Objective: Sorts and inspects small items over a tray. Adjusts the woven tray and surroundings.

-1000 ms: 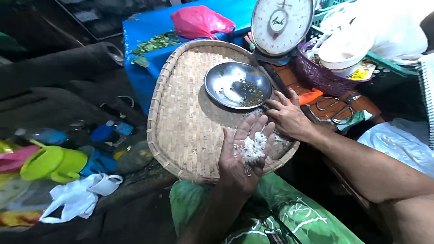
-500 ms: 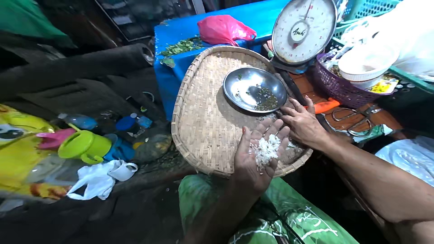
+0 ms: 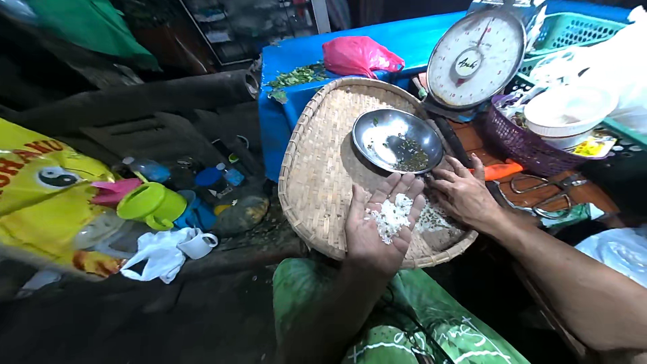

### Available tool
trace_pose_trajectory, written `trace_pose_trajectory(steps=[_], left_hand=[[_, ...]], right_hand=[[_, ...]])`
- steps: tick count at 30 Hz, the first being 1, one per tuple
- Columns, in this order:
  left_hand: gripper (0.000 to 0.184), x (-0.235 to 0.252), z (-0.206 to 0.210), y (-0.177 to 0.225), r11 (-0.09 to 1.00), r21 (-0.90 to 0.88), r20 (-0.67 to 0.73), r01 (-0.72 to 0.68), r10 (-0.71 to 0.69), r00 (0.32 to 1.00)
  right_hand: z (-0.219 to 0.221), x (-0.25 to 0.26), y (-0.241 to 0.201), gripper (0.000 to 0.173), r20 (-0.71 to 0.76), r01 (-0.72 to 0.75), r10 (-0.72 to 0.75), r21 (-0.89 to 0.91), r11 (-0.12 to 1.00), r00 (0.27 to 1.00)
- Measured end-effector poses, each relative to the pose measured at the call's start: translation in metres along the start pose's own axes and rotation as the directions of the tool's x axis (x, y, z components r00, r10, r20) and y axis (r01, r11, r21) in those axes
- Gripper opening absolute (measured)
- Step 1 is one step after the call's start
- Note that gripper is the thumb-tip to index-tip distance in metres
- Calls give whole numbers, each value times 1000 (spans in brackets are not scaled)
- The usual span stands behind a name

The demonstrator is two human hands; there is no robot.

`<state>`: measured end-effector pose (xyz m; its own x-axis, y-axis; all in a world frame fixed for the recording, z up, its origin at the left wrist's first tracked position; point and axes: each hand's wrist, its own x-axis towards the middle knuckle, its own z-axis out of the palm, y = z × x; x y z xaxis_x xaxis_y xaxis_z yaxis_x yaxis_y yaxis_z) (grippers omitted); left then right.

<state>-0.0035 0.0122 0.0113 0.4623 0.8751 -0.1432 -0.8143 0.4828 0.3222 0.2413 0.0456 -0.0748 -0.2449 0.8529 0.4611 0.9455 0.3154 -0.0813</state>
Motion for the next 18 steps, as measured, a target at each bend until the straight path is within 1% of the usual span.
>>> trace_pose_trajectory(steps=[3,8,12,15,18], left_hand=[[82,0,1,-1,1000,-5,-8,-1,1,1000],[80,0,-5,-2,1000,-5,76,7,-7,997],[78,0,-7,-3,1000,-17,91,18,-16,996],[79,1,-8,-2,1000,-20,108,19,-16,994],[78,0,-7,-3,1000,-17,108,18,-16,994]], right_hand=[[-1,1,0,29,7,-3,3,-8,1000,1000],[0,1,0,29,1,16,-16,-15,1000,1000],[-1,1,0,28,10,19,-18,-14,1000,1000],[-1,0,0,28,-24,12,-12,13,1000,1000],[-5,0,-2,29,-105,3,8,102,995,994]])
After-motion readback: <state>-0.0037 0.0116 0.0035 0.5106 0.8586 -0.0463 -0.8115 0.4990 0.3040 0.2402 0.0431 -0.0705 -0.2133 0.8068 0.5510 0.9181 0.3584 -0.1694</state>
